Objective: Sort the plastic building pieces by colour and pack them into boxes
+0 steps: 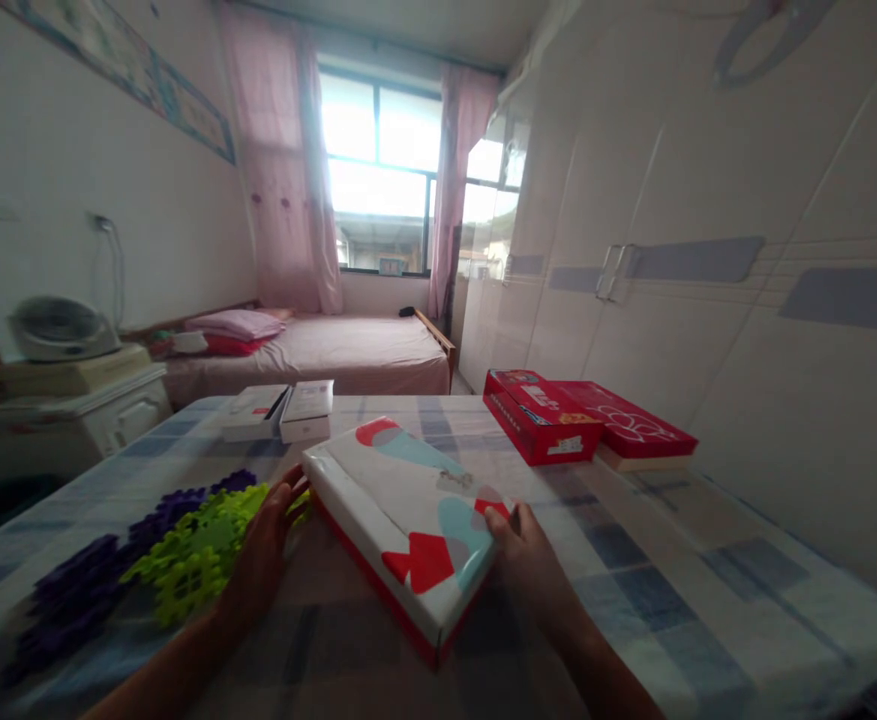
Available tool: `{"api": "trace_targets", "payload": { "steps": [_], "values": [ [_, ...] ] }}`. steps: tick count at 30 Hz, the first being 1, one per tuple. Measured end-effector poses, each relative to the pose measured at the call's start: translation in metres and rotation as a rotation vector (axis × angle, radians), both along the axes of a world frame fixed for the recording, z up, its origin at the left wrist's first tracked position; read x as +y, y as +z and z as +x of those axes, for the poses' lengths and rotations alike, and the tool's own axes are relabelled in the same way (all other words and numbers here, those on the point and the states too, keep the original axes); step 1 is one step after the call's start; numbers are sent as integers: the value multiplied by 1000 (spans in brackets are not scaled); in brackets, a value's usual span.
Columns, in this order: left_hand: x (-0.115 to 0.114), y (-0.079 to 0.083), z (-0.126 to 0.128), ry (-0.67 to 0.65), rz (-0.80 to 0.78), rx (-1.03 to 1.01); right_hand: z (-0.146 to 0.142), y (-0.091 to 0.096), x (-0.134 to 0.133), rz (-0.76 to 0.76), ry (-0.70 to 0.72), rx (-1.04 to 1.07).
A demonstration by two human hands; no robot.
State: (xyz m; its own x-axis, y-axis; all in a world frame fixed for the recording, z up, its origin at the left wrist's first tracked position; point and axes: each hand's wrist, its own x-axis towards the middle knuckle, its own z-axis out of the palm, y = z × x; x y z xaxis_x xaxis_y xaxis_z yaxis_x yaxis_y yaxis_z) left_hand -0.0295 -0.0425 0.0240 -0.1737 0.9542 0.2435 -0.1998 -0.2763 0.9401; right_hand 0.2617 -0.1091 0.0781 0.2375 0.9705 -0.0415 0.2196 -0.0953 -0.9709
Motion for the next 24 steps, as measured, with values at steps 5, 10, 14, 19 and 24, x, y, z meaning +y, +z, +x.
{"api": "trace_targets", "payload": {
  "steps": [5,10,14,19,24],
  "values": [
    [0,4,-1,80,77,36,-10,-1,-19,72,-36,79],
    [-5,10,0,118,219,177,-13,5,-25,102,-62,163],
    [-6,9,0,72,210,241,-5,-2,-19,114,-97,282],
    [-10,9,1,16,243,270,2,-3,-19,147,-87,403],
    [-11,8,1,4,250,322,0,14,-25,147,-57,549]
  ]
}}
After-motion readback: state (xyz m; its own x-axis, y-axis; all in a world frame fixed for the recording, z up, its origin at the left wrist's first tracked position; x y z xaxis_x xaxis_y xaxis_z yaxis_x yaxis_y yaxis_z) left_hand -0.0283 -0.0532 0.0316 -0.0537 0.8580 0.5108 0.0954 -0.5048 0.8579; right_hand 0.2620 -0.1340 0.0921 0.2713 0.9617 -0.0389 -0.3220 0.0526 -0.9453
